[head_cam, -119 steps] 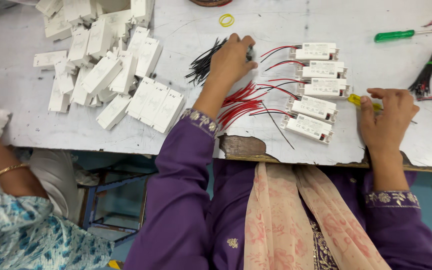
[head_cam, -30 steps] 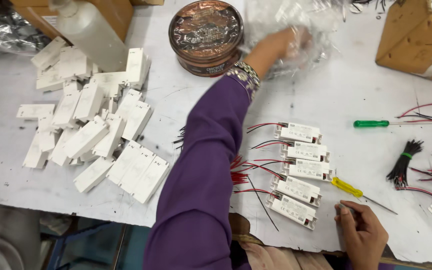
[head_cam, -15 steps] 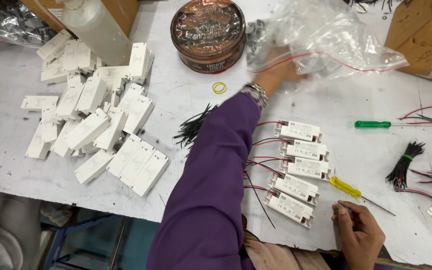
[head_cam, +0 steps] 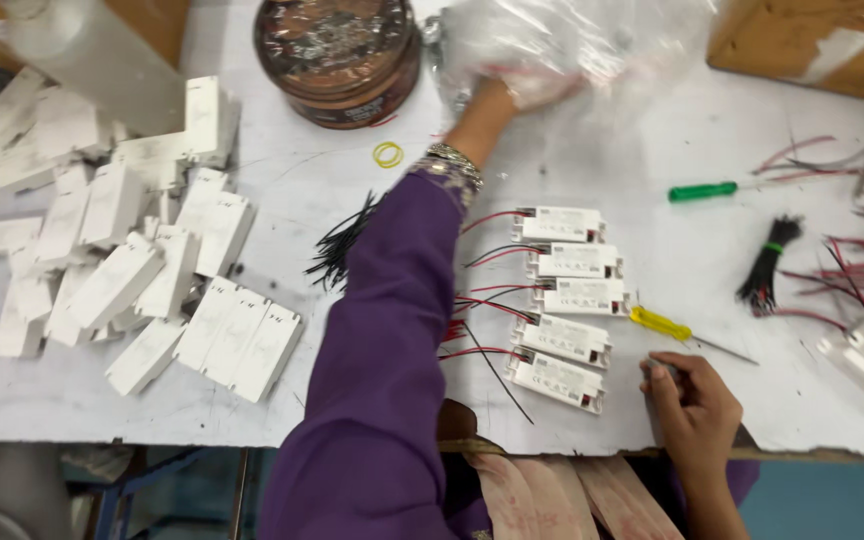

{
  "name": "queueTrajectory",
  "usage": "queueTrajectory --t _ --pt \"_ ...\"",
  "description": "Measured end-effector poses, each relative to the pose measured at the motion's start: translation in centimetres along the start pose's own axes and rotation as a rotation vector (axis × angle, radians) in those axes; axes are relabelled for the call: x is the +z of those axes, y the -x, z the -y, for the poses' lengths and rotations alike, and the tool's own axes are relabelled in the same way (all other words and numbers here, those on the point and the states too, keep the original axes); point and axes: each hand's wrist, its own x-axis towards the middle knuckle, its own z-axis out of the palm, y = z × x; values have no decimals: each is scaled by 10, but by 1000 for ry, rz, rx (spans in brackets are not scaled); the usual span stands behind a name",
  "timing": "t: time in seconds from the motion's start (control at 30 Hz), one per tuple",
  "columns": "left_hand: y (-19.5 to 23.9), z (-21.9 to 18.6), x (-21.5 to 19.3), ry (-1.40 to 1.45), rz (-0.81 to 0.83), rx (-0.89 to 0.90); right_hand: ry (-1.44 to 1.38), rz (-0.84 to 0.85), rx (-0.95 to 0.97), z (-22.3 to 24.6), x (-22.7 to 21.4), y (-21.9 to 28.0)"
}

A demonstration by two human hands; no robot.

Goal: The person organizes white rectangular led driver housings, then picks up black and red wires from the table. They use a screwdriver to secure the wires into the driver terminals and then attach plastic clips to the driver bodies.

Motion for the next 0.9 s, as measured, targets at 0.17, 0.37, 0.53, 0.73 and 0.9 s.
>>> queueTrajectory --t 0.17,0.37,0.53,0.73,0.9 --pt "25 57 -48 -160 -104 -61 -5 5 4 1 0 0" --pt "78 51 -70 -37 -215 -275 -26 8 -37 1 0 0" --pt "83 -1 -38 69 -276 -242 7 12 -44 1 0 -1" --pt "50 -17 -34 146 -361 -259 -5 10 -47 3 1 -1" --pt "17 -30 -25 351 -419 -211 55 -10 -18 2 0 -1"
